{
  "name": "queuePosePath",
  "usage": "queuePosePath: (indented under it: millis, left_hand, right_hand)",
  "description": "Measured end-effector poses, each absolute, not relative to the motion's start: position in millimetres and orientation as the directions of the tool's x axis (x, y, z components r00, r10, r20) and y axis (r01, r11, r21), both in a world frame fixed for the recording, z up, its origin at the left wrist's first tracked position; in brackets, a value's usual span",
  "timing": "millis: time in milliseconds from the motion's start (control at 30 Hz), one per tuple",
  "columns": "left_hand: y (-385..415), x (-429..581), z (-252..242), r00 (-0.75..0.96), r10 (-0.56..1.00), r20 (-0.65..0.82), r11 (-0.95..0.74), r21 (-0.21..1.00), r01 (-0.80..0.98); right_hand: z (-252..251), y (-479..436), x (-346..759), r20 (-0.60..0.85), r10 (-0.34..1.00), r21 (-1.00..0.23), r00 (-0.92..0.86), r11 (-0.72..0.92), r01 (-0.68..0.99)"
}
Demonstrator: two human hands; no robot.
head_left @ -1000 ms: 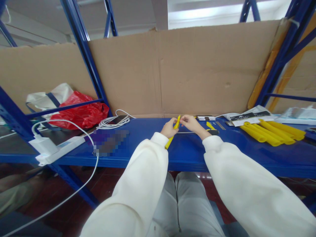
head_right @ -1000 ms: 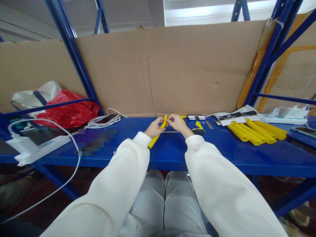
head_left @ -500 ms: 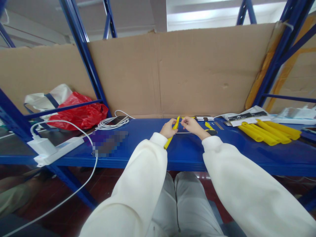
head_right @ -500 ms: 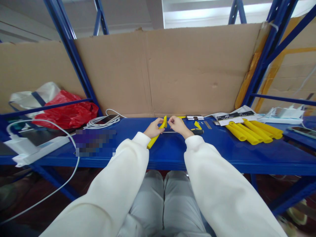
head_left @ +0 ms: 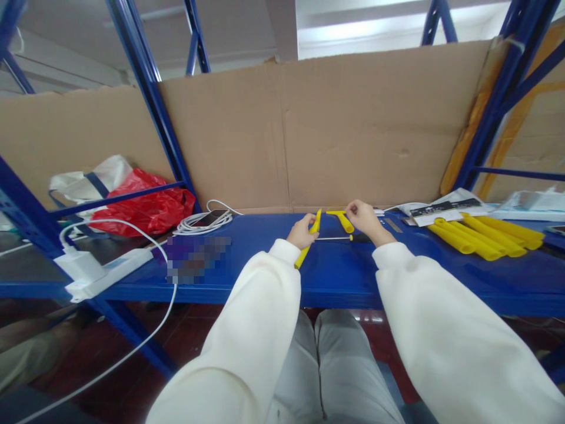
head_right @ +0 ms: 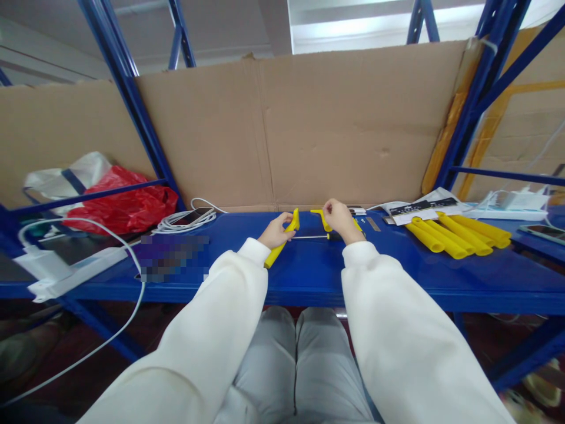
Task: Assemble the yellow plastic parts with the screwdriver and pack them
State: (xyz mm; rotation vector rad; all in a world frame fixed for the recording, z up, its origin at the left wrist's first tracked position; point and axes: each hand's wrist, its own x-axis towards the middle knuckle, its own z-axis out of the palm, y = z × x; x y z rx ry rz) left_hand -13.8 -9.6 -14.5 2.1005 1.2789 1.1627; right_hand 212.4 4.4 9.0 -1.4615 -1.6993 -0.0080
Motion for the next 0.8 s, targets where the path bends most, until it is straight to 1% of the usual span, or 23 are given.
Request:
queuePosePath:
  millis: [100, 167, 233, 300, 367, 433, 600, 700, 800]
  left_hand:
    - [-9, -14, -15, 0.223, 0.877, 0.426, -0.476, 0.703, 0.528]
    - [-9, -14, -15, 0.231, 0.877, 0.421, -0.476, 0.701, 0.531]
    - [-11, -15, -14, 0.243, 0.877, 0.414, -0.477, 0.698, 0.534]
    - [-12, -15, -12, 0.249, 0.885, 0.394, -0.464, 0.699, 0.544]
    - [-14, -14, -11, 0.245, 0.897, 0.368, -0.441, 0.704, 0.556]
    - [-14, -14, -10, 0.236, 0.904, 0.357, -0.427, 0.712, 0.558]
    - [-11, -15, -13, 0.238, 0.884, 0.403, -0.465, 0.7, 0.541]
    - [-10, -15, -13, 0.232, 0.885, 0.404, -0.463, 0.712, 0.528]
    - [-11, -8, -9, 0.205, 0.899, 0.386, -0.437, 0.769, 0.467]
  right_hand:
    - [12, 6, 242, 0.58, 0.762, -0.555, 0.288, 0.11, 0.825]
    - [9, 7, 264, 0.526, 0.745, -0.579, 0.411, -0.04, 0.815]
    - [4, 7, 284, 0.453, 0.743, -0.567, 0.492, -0.186, 0.802]
    - [-2, 7, 301, 0.349, 0.792, -0.523, 0.501, -0.279, 0.805]
    - [-9, 7, 311, 0.289, 0.816, -0.486, 0.501, -0.326, 0.811]
    - [-14, 8, 315, 0.273, 0.817, -0.453, 0.508, -0.357, 0.817]
    - [-17, 14, 310, 0.229, 0.829, -0.358, 0.51, -0.416, 0.836]
    - [-19, 19, 309, 0.24, 0.82, -0.315, 0.52, -0.441, 0.841]
    - [-23, 25, 316, 0.281, 0.817, -0.285, 0.503, -0.43, 0.857]
